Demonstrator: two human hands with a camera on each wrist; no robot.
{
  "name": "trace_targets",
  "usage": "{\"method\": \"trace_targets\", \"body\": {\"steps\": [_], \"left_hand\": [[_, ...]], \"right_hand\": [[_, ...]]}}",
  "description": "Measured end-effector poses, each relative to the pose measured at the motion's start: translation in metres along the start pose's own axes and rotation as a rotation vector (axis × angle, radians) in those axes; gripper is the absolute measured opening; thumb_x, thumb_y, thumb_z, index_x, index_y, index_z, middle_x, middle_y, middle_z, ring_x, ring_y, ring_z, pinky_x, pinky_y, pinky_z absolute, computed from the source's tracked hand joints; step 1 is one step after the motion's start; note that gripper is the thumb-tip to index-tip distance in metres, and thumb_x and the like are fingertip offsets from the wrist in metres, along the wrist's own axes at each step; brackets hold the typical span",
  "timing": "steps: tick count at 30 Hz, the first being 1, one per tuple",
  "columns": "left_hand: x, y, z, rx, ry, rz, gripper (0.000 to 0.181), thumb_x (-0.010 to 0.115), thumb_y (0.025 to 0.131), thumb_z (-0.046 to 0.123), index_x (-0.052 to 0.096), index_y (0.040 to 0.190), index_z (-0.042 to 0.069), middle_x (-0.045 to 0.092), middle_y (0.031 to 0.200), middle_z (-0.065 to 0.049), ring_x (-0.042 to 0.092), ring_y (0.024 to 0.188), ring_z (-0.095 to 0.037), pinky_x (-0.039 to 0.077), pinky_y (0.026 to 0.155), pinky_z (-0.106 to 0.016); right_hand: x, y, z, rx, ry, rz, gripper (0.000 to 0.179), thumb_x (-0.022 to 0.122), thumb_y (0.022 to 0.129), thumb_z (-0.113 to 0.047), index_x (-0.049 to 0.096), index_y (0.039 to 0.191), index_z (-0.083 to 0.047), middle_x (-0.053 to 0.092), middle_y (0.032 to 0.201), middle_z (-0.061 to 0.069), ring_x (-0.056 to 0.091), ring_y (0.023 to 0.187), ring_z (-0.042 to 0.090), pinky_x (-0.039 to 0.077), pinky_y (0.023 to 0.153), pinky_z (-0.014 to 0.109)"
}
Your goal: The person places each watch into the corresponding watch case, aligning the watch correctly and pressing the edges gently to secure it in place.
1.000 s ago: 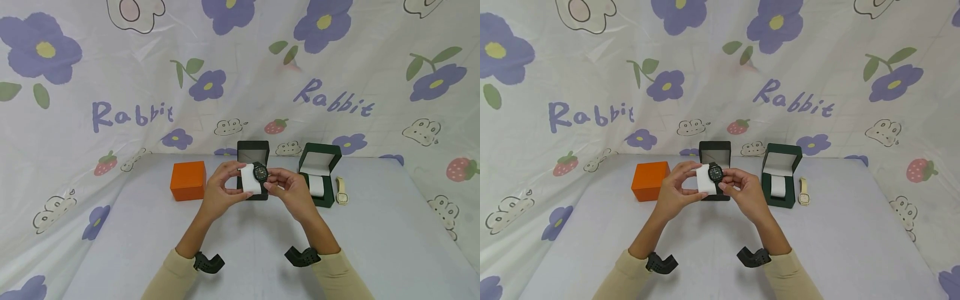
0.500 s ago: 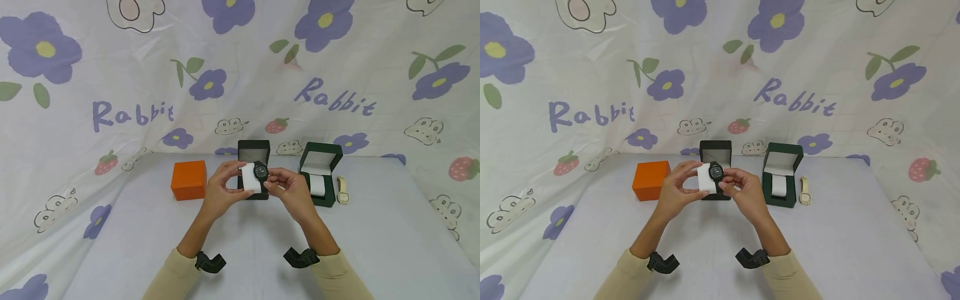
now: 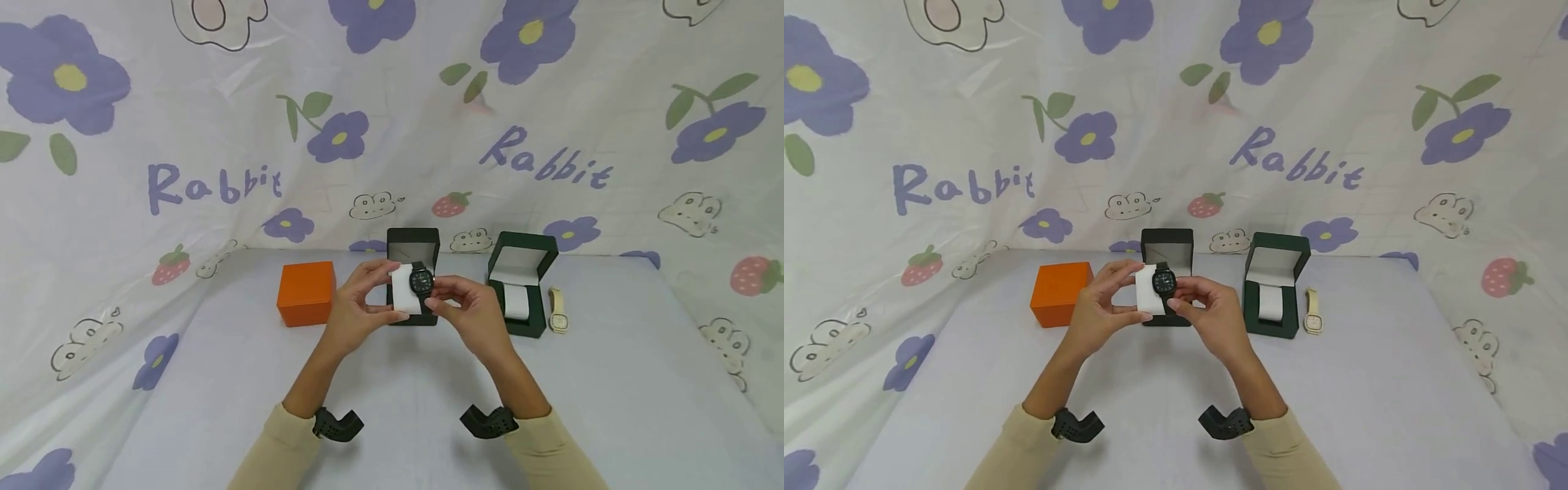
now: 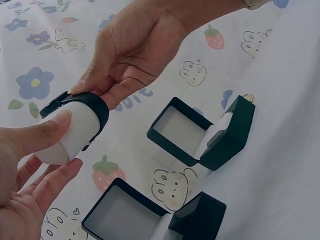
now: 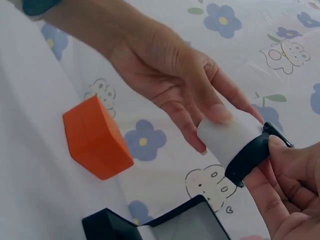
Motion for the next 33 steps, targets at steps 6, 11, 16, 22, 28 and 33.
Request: {"method": "trace_targets", "body": {"steps": [6, 11, 16, 22, 28, 33], "left_hand": [[-0.005, 0.0, 0.003, 0.009, -0.021, -0.013, 0.073, 0.087, 0.077, -0.001, 0.063, 0.141, 0.022, 0.05, 0.143, 0.0, 0.058, 0.125, -0.031, 0.062, 0.079, -0.038], [-0.006, 0.0, 0.006, 0.005, -0.033, -0.01, 0.072, 0.087, 0.076, -0.003, 0.063, 0.141, 0.019, 0.05, 0.143, -0.002, 0.057, 0.125, -0.033, 0.063, 0.079, -0.039], [-0.007, 0.0, 0.006, -0.003, -0.032, 0.006, 0.072, 0.088, 0.074, -0.004, 0.065, 0.139, 0.019, 0.05, 0.142, -0.003, 0.057, 0.124, -0.031, 0.063, 0.078, -0.039], [-0.005, -0.002, 0.007, 0.033, -0.039, 0.04, 0.072, 0.089, 0.072, -0.004, 0.066, 0.137, 0.019, 0.052, 0.14, -0.001, 0.058, 0.123, -0.031, 0.063, 0.076, -0.04], [-0.004, -0.003, 0.007, 0.041, -0.043, 0.037, 0.072, 0.089, 0.072, -0.006, 0.066, 0.137, 0.015, 0.051, 0.141, -0.004, 0.058, 0.123, -0.034, 0.063, 0.075, -0.039], [-0.005, -0.001, 0.007, 0.013, -0.053, -0.011, 0.071, 0.088, 0.074, -0.004, 0.064, 0.138, 0.014, 0.05, 0.143, -0.005, 0.056, 0.125, -0.034, 0.063, 0.078, -0.039]], "right_hand": [[-0.001, 0.0, -0.006, -0.108, -0.126, -0.084, 0.028, 0.078, 0.089, -0.006, 0.073, 0.116, -0.003, 0.071, 0.104, 0.01, 0.065, 0.103, 0.023, 0.058, 0.094, 0.034], [-0.007, 0.0, -0.008, -0.144, -0.19, -0.141, 0.016, 0.083, 0.085, -0.008, 0.077, 0.099, -0.01, 0.073, 0.098, 0.002, 0.068, 0.099, 0.018, 0.056, 0.097, 0.04], [-0.006, 0.0, -0.008, -0.177, -0.182, -0.146, 0.011, 0.083, 0.083, -0.005, 0.079, 0.09, -0.012, 0.072, 0.09, -0.002, 0.068, 0.087, 0.017, 0.06, 0.088, 0.035], [-0.004, -0.002, -0.006, -0.194, -0.195, -0.083, 0.011, 0.083, 0.081, 0.001, 0.08, 0.084, -0.009, 0.071, 0.08, -0.002, 0.065, 0.079, 0.018, 0.061, 0.075, 0.027], [-0.003, -0.003, -0.008, -0.181, -0.177, -0.102, 0.01, 0.084, 0.08, 0.001, 0.081, 0.084, -0.008, 0.071, 0.079, 0.001, 0.064, 0.071, 0.019, 0.059, 0.063, 0.028], [-0.013, -0.001, -0.01, -0.207, -0.207, -0.149, 0.018, 0.086, 0.08, -0.006, 0.077, 0.095, -0.008, 0.071, 0.091, 0.001, 0.067, 0.087, 0.018, 0.061, 0.082, 0.035]]}}
Point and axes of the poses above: each hand's wrist, its own y-axis towards the middle knuckle, its own x-axis out of the palm, z = x × y, the point moved 3 cm from there along y, towards the middle knuckle
